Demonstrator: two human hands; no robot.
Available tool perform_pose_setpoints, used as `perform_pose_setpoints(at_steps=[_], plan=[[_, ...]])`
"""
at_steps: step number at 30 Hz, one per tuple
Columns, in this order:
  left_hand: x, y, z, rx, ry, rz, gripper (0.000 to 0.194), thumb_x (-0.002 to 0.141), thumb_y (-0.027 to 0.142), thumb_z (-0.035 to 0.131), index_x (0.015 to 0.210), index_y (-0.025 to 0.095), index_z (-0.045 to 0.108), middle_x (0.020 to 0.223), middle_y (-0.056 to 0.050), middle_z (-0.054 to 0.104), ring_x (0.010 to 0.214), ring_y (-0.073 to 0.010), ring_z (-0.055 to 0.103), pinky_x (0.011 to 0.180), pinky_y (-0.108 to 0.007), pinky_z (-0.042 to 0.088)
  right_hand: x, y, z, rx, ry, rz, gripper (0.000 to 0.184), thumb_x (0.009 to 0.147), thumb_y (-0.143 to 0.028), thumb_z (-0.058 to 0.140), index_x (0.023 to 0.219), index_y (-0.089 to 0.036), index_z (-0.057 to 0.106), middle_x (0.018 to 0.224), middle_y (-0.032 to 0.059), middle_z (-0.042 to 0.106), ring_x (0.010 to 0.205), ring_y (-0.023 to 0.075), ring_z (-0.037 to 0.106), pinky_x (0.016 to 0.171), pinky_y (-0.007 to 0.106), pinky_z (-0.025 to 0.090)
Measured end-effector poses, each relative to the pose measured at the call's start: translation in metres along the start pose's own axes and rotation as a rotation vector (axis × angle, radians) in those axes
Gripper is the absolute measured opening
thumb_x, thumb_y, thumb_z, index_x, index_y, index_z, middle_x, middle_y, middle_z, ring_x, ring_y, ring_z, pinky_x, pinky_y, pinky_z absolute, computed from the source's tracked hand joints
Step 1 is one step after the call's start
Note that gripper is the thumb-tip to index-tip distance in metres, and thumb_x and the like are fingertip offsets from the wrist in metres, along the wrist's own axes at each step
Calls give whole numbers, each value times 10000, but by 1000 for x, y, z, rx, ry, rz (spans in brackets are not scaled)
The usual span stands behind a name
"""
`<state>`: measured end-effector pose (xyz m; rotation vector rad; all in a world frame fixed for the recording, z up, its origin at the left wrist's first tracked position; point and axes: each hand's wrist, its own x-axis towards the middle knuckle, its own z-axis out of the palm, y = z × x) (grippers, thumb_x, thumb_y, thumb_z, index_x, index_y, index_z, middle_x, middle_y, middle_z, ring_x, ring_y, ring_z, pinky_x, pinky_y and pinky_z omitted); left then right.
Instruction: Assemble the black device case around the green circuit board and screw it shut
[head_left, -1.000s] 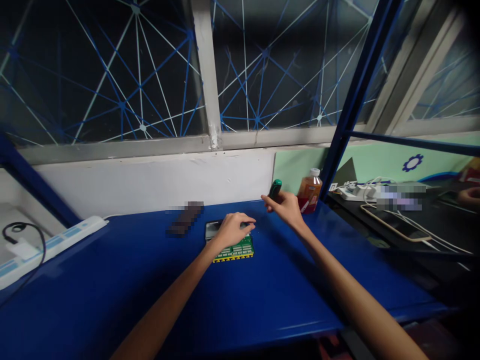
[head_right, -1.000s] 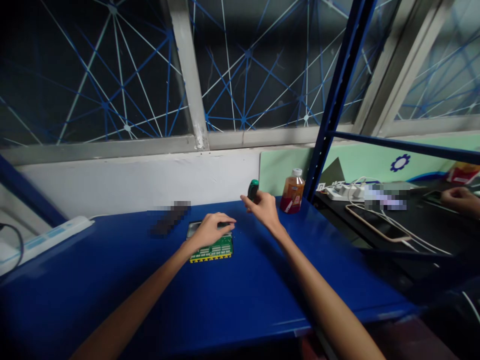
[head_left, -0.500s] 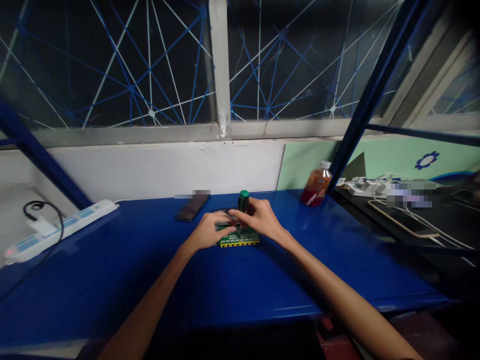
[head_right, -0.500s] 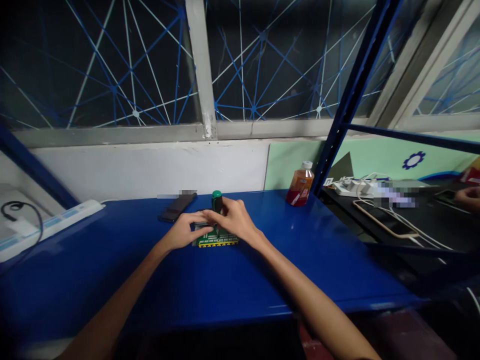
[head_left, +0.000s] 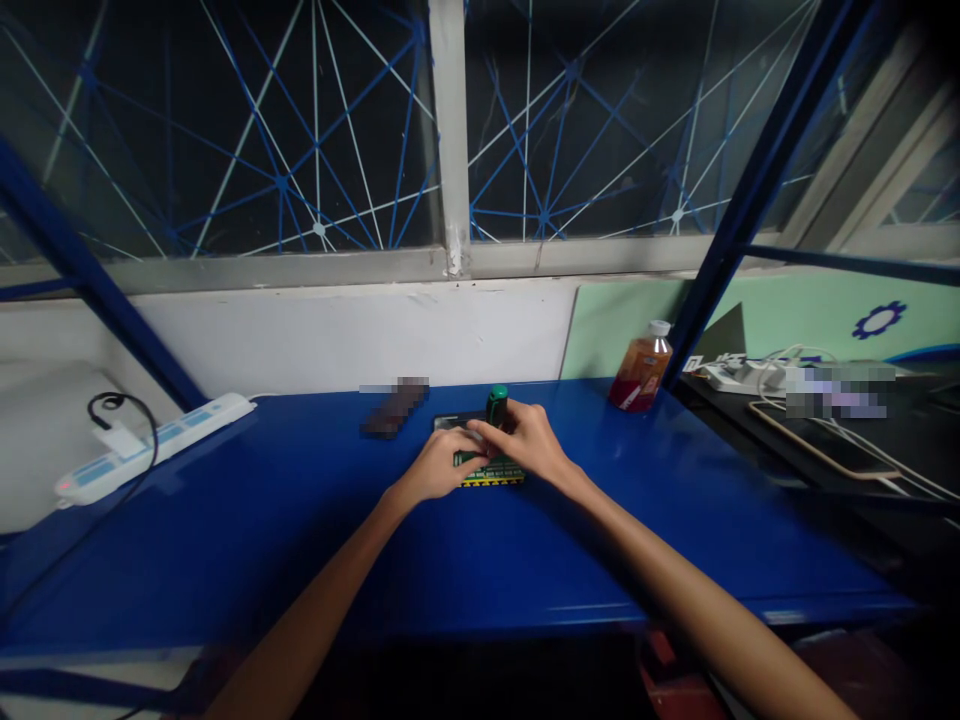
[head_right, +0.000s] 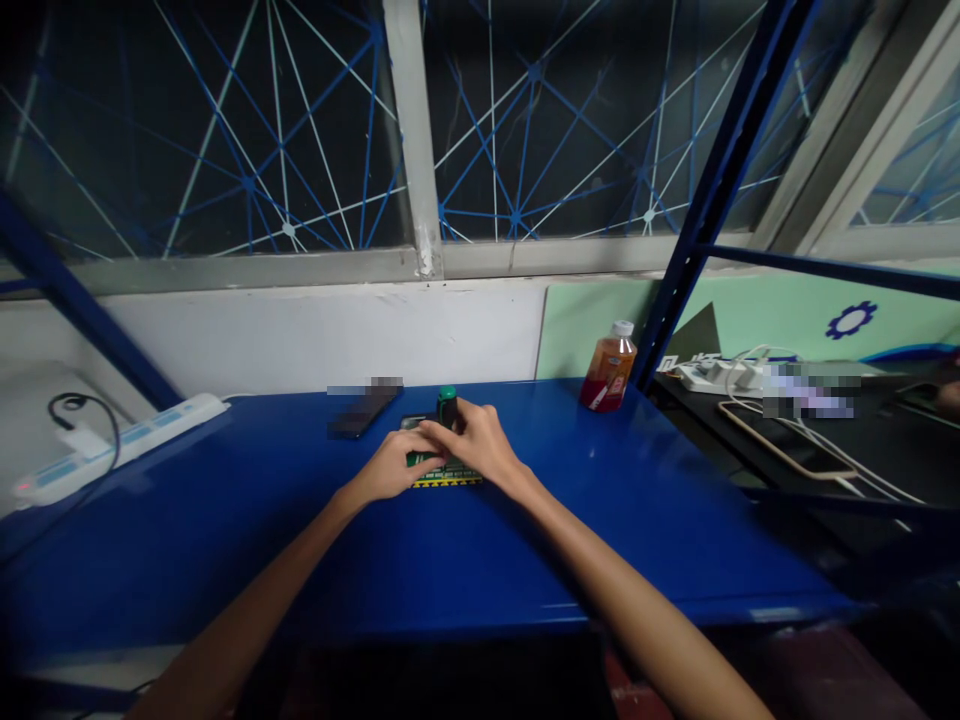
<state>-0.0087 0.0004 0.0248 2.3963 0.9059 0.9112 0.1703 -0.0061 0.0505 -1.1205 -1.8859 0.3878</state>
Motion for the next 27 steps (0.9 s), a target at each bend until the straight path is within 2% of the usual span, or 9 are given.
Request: perform_pose_setpoints(at_steps=[13, 18, 27], plan=[[-1, 0, 1, -4, -17, 3, 145, 830, 207, 615, 875, 184, 751, 905, -53, 748, 879, -198, 682, 820, -309, 503, -1, 1, -2, 7, -51, -15, 385, 833, -523, 569, 649, -193, 492, 547, -20, 527, 501, 104, 418, 468, 274, 300], [-1, -3, 2, 46, 4, 11, 128, 831, 221, 635, 840, 184, 757, 886, -56, 748, 853, -198, 682, 791, -302, 497, 0, 0, -4, -44, -42, -67, 414, 842, -532, 554, 610, -203, 455, 552, -21, 494, 513, 108, 412, 478, 274, 280], [-1, -7, 4, 61, 27, 50, 91, 825, 191, 665, 847, 185, 753, 894, -51, 749, 856, -196, 681, 794, -306, 497, -3, -3, -4, 43, -29, -2, 337, 810, -460, 619, 680, -218, 423, 549, -38, 504, 492, 114, 454, 487, 266, 308]])
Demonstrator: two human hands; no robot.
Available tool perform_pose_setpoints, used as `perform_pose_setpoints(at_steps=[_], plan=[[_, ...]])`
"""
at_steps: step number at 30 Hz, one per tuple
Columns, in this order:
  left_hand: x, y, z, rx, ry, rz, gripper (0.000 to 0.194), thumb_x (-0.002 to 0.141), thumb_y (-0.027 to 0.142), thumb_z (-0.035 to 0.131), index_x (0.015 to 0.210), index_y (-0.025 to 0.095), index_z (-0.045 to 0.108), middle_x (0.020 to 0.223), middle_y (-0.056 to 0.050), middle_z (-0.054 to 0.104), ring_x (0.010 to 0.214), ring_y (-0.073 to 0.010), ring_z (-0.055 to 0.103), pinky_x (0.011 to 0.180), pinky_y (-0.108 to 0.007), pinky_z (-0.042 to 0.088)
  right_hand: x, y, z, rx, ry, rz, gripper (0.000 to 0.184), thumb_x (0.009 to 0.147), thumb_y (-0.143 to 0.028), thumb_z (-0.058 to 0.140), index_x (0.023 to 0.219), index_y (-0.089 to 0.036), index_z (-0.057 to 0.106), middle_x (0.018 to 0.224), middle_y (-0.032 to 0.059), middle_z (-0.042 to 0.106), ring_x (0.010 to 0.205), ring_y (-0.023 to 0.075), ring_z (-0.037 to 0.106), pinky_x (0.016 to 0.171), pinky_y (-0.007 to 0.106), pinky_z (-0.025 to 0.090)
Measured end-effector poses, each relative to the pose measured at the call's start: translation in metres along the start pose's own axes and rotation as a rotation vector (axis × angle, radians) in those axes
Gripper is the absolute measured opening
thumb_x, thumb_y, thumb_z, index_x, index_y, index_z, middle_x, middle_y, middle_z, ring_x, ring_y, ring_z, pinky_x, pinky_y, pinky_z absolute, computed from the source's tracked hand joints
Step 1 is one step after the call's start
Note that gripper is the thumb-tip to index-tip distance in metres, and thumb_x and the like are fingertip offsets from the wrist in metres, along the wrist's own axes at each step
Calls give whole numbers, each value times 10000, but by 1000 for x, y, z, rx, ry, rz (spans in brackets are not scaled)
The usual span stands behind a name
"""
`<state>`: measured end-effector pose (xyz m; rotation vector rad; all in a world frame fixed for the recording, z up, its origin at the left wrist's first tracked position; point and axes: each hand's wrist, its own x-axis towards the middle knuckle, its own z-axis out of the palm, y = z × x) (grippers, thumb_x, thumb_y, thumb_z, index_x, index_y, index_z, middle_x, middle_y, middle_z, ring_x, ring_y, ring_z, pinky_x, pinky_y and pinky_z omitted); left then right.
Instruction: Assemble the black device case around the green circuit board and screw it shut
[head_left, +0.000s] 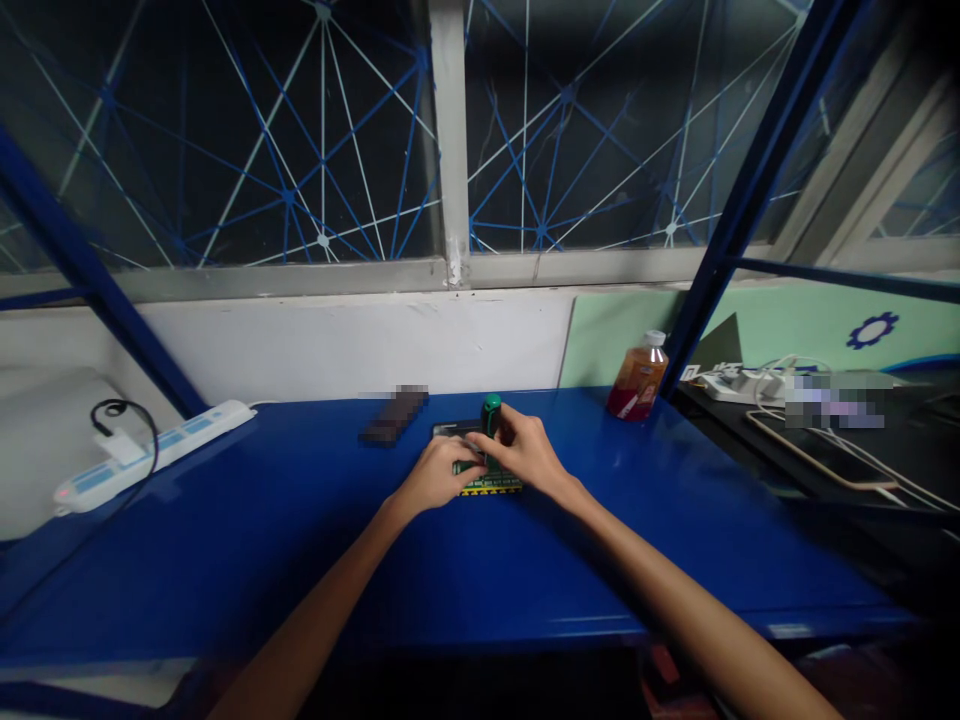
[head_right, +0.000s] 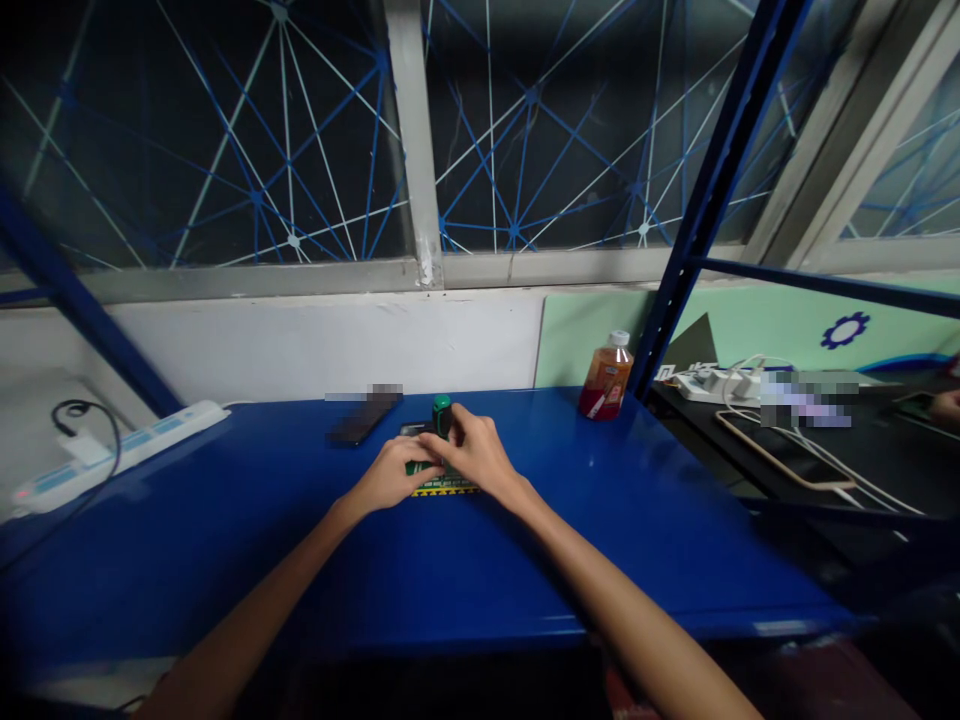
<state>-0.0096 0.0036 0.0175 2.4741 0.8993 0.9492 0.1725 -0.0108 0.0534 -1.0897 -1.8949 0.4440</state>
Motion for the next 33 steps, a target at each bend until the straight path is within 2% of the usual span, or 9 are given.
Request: perform_pose_setpoints(at_steps=[12, 17, 22, 33], plan=[[0, 6, -1, -42, -21, -33, 161, 840, 183, 615, 923, 193, 753, 998, -68, 738, 926, -210, 675, 849, -339, 497, -1, 4, -1, 23, -54, -22, 319, 818, -463, 618, 743, -226, 419, 574, -38, 542, 515, 122, 485, 493, 255, 334], [1, 5, -1, -41, -9, -51, 143, 844, 200, 626, 891, 194, 761, 958, -64, 747, 899, -222, 678, 838, -357, 499, 0, 2, -4, 30, -77, -53, 291, 826, -439, 610, 758, -223, 426, 583, -40, 525, 513, 118, 457, 492, 260, 326], [1, 4, -2, -44, 1, -51, 131, 836, 204, 636, 860, 199, 765, 895, -50, 753, 852, -206, 685, 795, -327, 504, 0, 1, -6, 123, -133, -44, 275, 826, -418, 610, 777, -227, 419, 596, -35, 542, 531, 130, 516, 505, 259, 363], [1, 2, 0, -27, 44, -20, 126, 837, 263, 660, 872, 206, 766, 903, -58, 751, 846, -206, 673, 795, -328, 502, -3, 2, -3, 142, -127, -21, 261, 842, -451, 590, 817, -213, 485, 645, -24, 581, 540, 129, 544, 506, 249, 397]])
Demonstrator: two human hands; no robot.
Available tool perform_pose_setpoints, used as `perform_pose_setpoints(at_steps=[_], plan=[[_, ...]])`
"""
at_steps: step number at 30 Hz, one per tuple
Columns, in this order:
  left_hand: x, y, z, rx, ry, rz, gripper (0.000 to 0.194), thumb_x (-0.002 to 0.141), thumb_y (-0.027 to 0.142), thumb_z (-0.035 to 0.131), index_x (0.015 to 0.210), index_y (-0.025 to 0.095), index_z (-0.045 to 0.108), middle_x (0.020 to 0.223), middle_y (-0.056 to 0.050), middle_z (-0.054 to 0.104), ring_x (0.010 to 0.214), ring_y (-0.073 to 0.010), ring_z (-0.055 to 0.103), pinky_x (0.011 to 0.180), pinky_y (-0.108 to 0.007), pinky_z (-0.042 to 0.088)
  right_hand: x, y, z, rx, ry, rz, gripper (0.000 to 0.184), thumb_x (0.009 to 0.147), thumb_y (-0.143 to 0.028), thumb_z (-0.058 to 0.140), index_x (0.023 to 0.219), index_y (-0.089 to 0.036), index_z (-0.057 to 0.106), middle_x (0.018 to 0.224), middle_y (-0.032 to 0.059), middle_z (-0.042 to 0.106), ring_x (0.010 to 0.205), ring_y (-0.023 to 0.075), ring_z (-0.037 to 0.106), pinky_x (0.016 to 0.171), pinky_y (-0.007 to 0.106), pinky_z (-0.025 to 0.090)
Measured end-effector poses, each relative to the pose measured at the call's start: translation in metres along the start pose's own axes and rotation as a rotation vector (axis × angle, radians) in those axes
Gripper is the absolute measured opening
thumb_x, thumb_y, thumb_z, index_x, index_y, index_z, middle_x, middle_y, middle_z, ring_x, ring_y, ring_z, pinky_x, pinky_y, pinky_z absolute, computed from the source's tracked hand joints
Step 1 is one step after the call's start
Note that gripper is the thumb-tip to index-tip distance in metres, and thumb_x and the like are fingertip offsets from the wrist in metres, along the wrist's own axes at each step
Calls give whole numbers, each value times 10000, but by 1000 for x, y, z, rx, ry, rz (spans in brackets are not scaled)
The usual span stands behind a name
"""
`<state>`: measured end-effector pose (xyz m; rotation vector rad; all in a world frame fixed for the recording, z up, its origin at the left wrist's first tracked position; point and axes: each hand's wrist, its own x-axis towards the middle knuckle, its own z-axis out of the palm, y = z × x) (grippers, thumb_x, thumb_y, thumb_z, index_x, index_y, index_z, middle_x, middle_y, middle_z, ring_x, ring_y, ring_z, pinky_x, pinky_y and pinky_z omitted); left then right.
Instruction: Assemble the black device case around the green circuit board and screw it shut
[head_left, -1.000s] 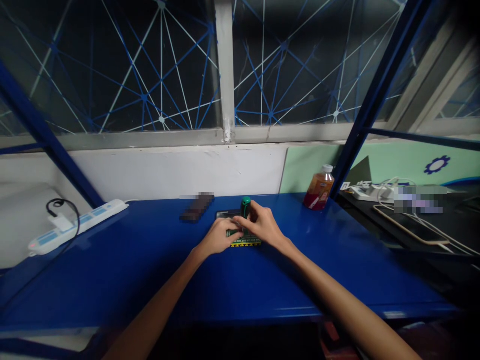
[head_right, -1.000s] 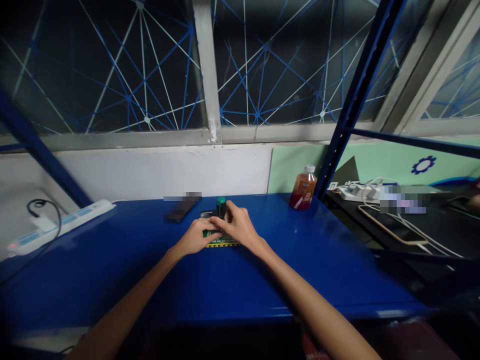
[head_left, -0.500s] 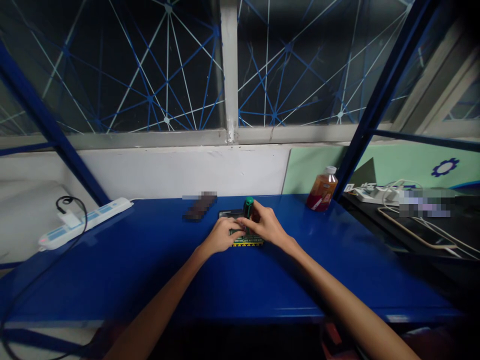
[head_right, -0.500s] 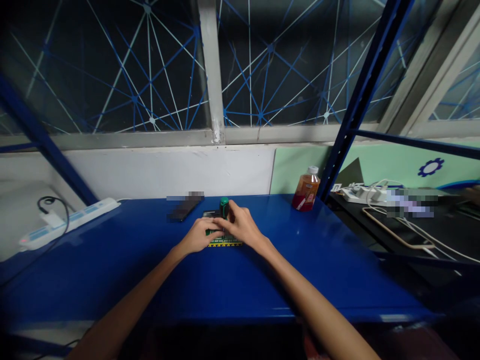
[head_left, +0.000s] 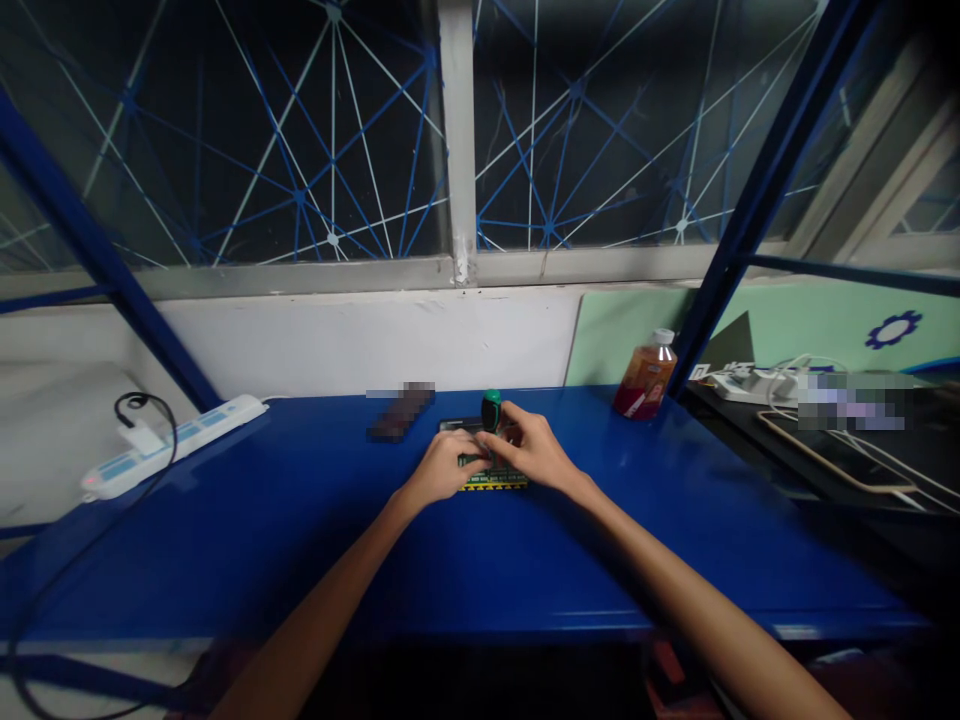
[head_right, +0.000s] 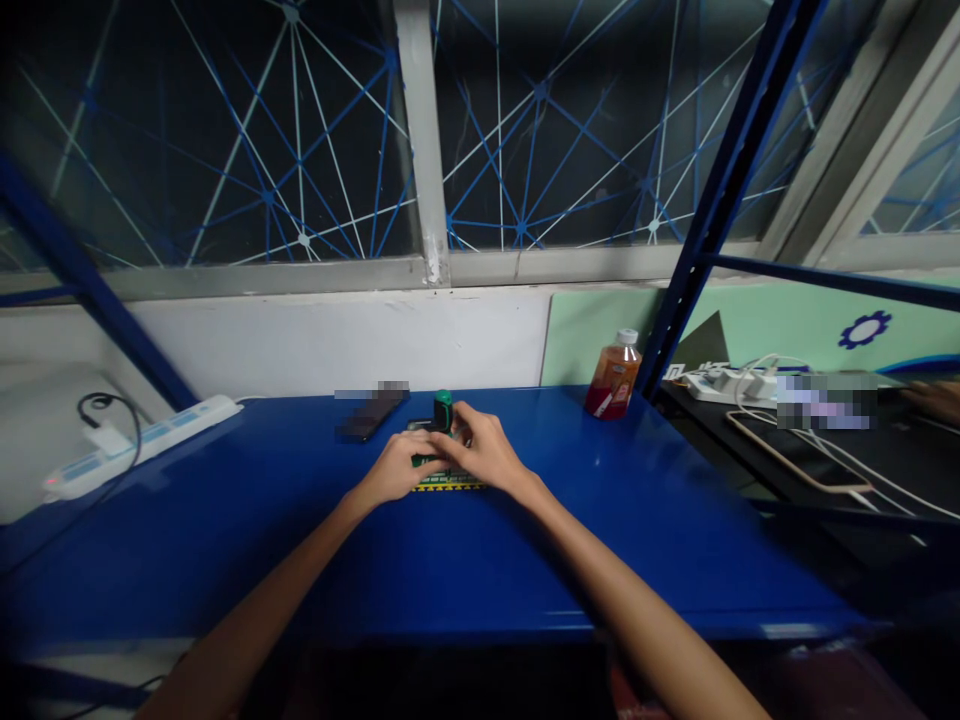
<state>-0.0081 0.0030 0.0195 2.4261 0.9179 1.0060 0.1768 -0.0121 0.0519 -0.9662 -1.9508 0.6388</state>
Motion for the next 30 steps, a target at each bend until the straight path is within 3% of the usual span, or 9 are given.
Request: perform_pose_setpoints(at_steps=[8, 17, 24, 30], plan=[[-1, 3, -1, -42, -21, -19, 120, 843, 218, 645, 848, 214, 765, 869, -38, 750, 860, -194, 671, 807, -315, 501, 0, 0, -2, 23, -57, 14, 234, 847, -420, 594, 839, -195, 529, 629, -7, 616, 548, 141, 569, 514, 256, 405], [-2, -1, 3, 42, 16, -45, 97, 810, 237, 692, 845, 196, 773, 884, -60, 746, 840, -208, 664, 785, -323, 493, 1, 5, -1, -22, 19, 43, 286, 823, -465, 620, 788, -193, 540, 615, -2, 621, 564, 154, 587, 513, 262, 403], [-2, 2, -2, -86, -44, -28, 153, 838, 161, 629, 919, 177, 757, 994, -66, 737, 908, -205, 677, 842, -312, 497, 1, 12, 1, 81, -44, 55, 304, 829, -458, 630, 888, -162, 592, 611, 0, 632, 556, 155, 602, 541, 273, 428], [0, 5, -3, -109, -29, -16, 121, 840, 175, 644, 827, 177, 764, 891, -57, 753, 861, -205, 688, 801, -307, 495, 0, 9, 2, 61, -58, 29, 295, 831, -450, 629, 884, -160, 608, 644, 9, 626, 566, 141, 563, 525, 269, 408]])
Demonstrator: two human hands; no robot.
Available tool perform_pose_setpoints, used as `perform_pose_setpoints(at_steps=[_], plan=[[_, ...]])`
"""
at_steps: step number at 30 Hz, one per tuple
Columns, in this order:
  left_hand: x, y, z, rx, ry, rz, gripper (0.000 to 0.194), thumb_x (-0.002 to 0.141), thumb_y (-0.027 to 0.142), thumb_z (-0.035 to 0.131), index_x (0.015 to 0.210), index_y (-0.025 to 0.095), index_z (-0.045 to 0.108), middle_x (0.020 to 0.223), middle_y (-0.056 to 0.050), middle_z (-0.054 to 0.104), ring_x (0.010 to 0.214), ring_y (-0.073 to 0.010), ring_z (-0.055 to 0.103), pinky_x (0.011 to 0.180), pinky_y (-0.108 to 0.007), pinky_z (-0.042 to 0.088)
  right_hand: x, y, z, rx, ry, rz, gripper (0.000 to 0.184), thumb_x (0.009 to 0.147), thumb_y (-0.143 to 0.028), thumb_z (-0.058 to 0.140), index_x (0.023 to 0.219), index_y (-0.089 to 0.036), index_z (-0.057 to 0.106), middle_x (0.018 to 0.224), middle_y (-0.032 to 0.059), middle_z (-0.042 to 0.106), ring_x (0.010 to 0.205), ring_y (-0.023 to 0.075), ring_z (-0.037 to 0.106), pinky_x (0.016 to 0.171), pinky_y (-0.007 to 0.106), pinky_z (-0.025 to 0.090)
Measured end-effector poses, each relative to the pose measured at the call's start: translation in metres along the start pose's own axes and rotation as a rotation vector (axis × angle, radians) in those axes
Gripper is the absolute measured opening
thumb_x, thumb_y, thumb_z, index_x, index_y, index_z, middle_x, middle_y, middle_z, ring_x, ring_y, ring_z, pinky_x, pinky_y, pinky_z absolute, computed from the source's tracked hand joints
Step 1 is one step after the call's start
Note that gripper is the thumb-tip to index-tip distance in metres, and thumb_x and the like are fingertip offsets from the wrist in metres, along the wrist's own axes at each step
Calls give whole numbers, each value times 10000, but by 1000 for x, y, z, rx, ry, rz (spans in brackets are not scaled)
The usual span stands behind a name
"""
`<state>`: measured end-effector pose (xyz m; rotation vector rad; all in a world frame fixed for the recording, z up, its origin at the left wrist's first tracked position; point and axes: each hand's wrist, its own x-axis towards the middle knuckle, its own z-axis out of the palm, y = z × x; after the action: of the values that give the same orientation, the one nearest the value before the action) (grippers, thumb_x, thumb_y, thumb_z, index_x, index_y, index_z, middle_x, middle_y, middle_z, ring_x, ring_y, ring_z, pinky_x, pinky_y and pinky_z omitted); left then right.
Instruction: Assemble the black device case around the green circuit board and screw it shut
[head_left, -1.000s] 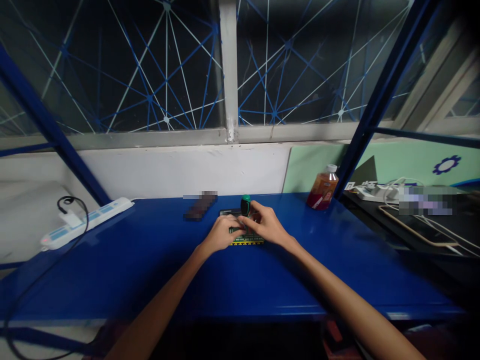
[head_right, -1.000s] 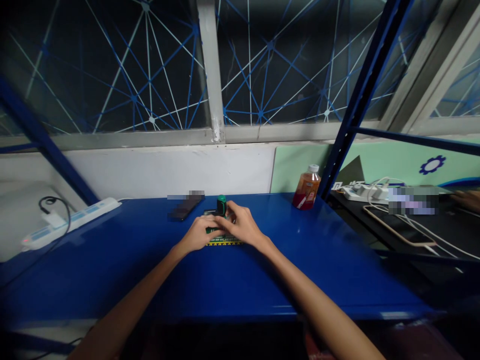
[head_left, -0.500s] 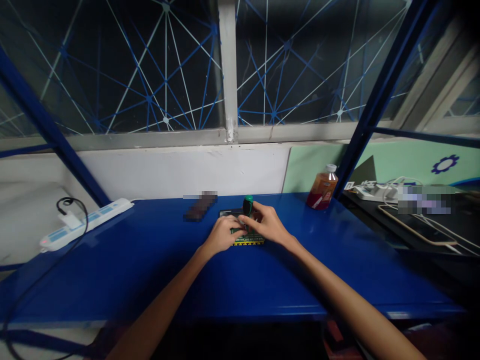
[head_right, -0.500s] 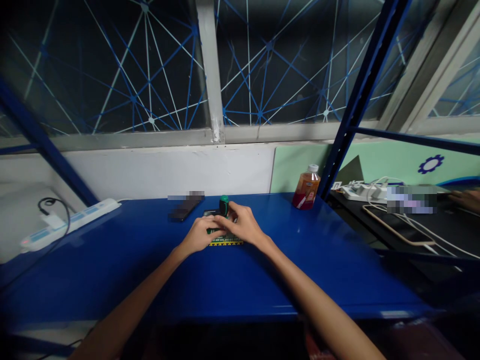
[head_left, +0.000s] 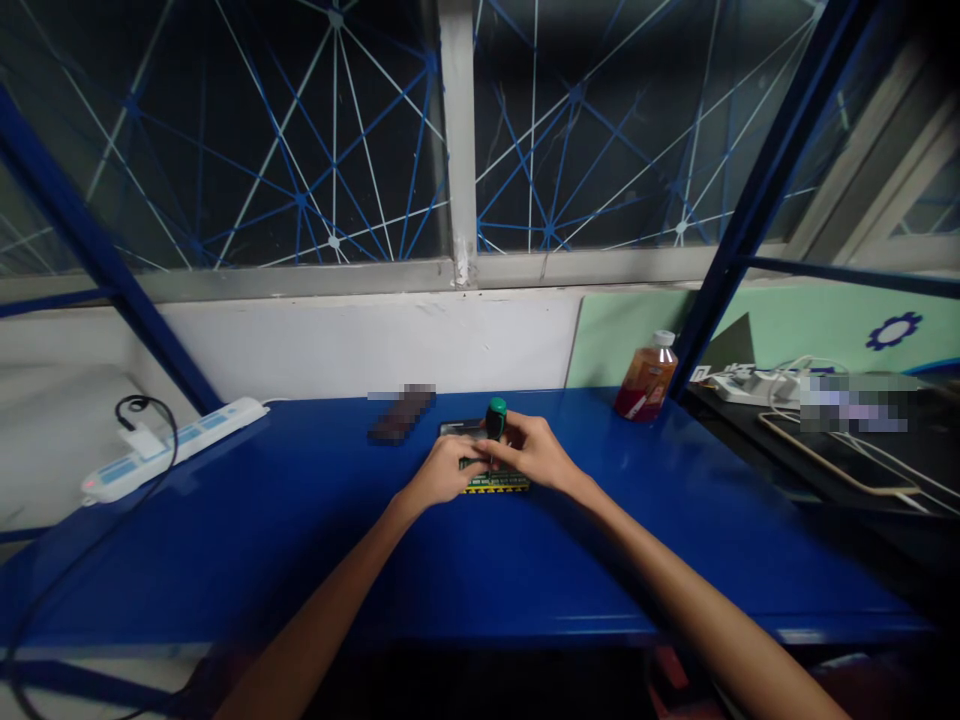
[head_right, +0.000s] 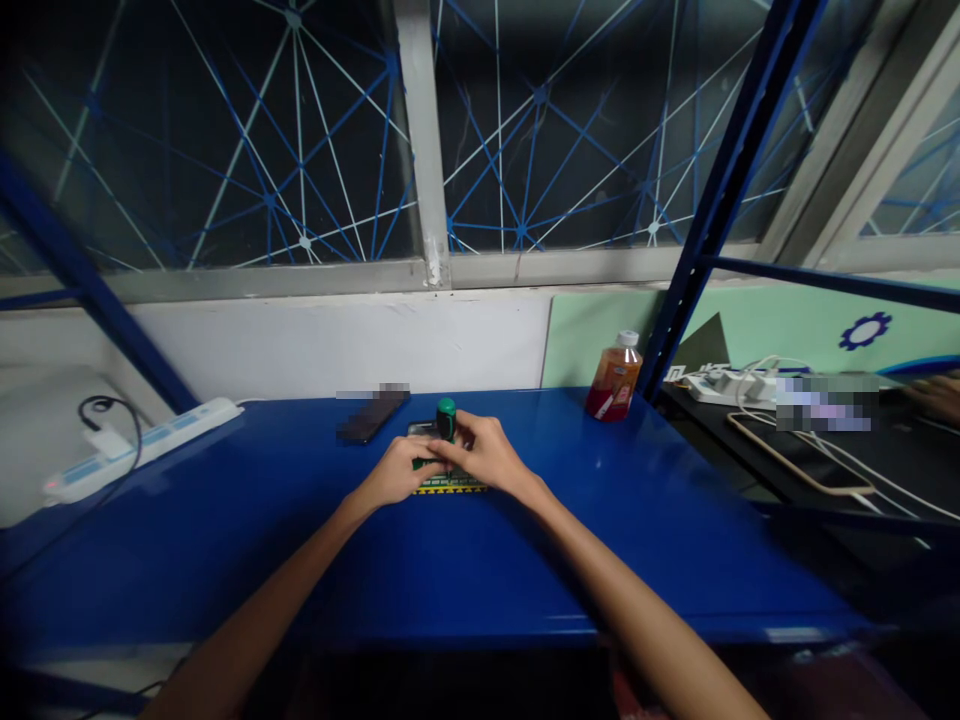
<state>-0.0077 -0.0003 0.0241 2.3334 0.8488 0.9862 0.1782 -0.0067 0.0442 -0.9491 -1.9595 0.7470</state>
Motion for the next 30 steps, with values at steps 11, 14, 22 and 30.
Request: perform_pose_setpoints(at_steps=[11, 14, 22, 30], plan=[[0, -1, -1, 46, 14, 36, 141, 857, 228, 636, 826, 196, 770, 862, -46, 758, 834, -190, 695, 797, -299, 494, -1, -7, -1, -23, 11, -15, 273, 847, -447, 609, 835, -178, 567, 595, -18, 566, 534, 116, 497, 503, 260, 373], [0, -2, -1, 40, 15, 43, 130, 851, 235, 646, 837, 196, 769, 854, -46, 758, 835, -190, 697, 787, -298, 501, -1, -9, -2, -47, 40, -36, 277, 835, -443, 623, 788, -180, 555, 589, -29, 547, 533, 104, 467, 497, 251, 353], [0, -2, 0, 82, 33, 91, 110, 841, 214, 655, 831, 201, 763, 869, -46, 756, 857, -193, 690, 831, -320, 505, 0, -8, -5, 14, 60, -55, 287, 822, -444, 640, 745, -182, 550, 596, -17, 584, 537, 113, 505, 506, 248, 378], [0, -2, -1, 109, 11, 68, 131, 852, 232, 642, 819, 207, 767, 856, -41, 755, 850, -196, 678, 841, -328, 499, 1, -8, -9, 233, -64, -44, 257, 838, -431, 633, 847, -183, 568, 676, -17, 606, 552, 132, 602, 558, 274, 454]])
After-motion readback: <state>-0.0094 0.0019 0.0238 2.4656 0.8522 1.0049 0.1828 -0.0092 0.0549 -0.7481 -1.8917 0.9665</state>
